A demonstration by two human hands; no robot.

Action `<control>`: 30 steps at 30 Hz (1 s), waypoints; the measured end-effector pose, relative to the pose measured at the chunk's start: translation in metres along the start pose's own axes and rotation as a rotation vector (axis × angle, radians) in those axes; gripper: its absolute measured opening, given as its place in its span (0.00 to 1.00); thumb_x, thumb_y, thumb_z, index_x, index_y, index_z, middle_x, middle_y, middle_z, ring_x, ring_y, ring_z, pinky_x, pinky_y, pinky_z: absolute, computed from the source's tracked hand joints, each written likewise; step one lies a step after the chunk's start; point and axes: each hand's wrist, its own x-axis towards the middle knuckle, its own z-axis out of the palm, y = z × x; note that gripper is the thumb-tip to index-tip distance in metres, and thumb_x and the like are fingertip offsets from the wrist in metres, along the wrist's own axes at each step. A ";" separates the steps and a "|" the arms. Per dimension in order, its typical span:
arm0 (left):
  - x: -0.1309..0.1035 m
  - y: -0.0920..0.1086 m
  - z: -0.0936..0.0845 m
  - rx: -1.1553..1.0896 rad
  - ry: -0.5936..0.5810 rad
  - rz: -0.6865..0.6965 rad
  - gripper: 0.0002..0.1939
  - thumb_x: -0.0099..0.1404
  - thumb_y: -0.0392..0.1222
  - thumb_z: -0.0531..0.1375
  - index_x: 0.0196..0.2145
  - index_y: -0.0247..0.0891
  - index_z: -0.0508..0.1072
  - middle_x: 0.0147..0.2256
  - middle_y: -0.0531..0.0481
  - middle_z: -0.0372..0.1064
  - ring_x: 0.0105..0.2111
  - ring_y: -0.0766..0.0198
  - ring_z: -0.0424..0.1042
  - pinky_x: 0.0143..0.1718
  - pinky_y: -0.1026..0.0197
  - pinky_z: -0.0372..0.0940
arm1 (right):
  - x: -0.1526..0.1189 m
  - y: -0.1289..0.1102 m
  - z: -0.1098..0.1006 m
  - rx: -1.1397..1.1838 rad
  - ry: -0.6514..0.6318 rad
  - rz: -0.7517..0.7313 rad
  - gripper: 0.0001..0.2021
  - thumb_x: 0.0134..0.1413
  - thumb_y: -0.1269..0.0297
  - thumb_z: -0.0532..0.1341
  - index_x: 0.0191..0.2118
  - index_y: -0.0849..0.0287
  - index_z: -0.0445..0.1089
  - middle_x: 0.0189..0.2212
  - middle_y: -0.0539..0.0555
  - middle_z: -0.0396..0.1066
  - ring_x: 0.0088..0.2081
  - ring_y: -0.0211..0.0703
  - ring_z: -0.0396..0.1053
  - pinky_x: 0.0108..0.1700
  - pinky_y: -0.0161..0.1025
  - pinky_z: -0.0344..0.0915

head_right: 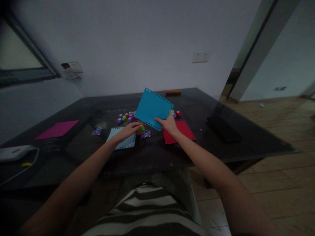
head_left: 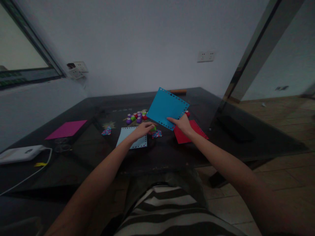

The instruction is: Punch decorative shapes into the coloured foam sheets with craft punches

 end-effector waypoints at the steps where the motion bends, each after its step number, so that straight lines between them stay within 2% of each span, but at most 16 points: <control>1: 0.000 0.000 0.000 -0.017 0.000 0.000 0.18 0.62 0.47 0.53 0.45 0.34 0.73 0.40 0.44 0.72 0.31 0.63 0.71 0.34 0.59 0.65 | 0.000 0.000 0.000 0.000 0.002 -0.002 0.35 0.34 0.58 0.70 0.53 0.61 0.64 0.50 0.63 0.70 0.53 0.55 0.66 0.60 0.54 0.57; 6: -0.002 0.001 0.001 -0.263 0.025 -0.041 0.15 0.63 0.44 0.52 0.42 0.35 0.72 0.39 0.45 0.70 0.29 0.66 0.68 0.29 0.63 0.63 | 0.001 0.002 0.000 -0.017 0.014 0.004 0.34 0.34 0.59 0.70 0.52 0.62 0.65 0.51 0.63 0.68 0.52 0.55 0.67 0.60 0.55 0.57; 10: -0.003 0.004 0.002 -0.544 -0.018 -0.095 0.12 0.64 0.45 0.53 0.38 0.35 0.71 0.34 0.47 0.68 0.27 0.69 0.66 0.26 0.66 0.59 | 0.001 0.002 -0.001 -0.016 0.005 0.009 0.34 0.34 0.59 0.70 0.51 0.62 0.65 0.51 0.64 0.69 0.52 0.56 0.67 0.59 0.55 0.58; 13: -0.004 0.009 0.001 -0.602 -0.036 -0.124 0.09 0.60 0.42 0.59 0.36 0.35 0.71 0.32 0.49 0.66 0.26 0.71 0.63 0.27 0.67 0.58 | 0.001 0.001 0.000 -0.008 -0.001 -0.010 0.34 0.34 0.59 0.70 0.52 0.61 0.65 0.50 0.63 0.69 0.52 0.56 0.67 0.59 0.55 0.58; 16: -0.006 0.013 -0.001 -0.588 -0.037 -0.134 0.10 0.56 0.40 0.63 0.35 0.34 0.70 0.32 0.51 0.66 0.26 0.73 0.62 0.28 0.66 0.58 | 0.000 0.001 0.000 -0.001 -0.004 -0.022 0.34 0.35 0.59 0.70 0.52 0.61 0.64 0.51 0.62 0.69 0.52 0.55 0.67 0.59 0.55 0.58; 22: -0.004 0.006 -0.001 -0.447 -0.039 -0.088 0.15 0.59 0.46 0.61 0.39 0.33 0.69 0.34 0.46 0.69 0.24 0.72 0.62 0.27 0.66 0.57 | 0.001 0.002 0.000 -0.020 0.000 -0.002 0.34 0.35 0.59 0.70 0.52 0.61 0.65 0.50 0.62 0.70 0.52 0.55 0.67 0.59 0.54 0.58; 26: 0.001 -0.005 0.000 -0.090 0.043 -0.004 0.15 0.60 0.47 0.57 0.40 0.34 0.69 0.29 0.49 0.68 0.22 0.69 0.62 0.25 0.64 0.57 | 0.001 0.003 0.000 -0.003 -0.008 -0.014 0.34 0.35 0.58 0.70 0.52 0.61 0.65 0.49 0.62 0.71 0.53 0.55 0.67 0.59 0.54 0.58; 30: 0.001 -0.008 -0.001 0.183 0.092 0.080 0.14 0.61 0.47 0.55 0.39 0.35 0.70 0.31 0.49 0.69 0.25 0.65 0.65 0.30 0.62 0.61 | 0.001 0.002 0.000 0.006 -0.010 -0.020 0.33 0.35 0.58 0.70 0.51 0.60 0.66 0.48 0.61 0.71 0.53 0.55 0.67 0.59 0.55 0.58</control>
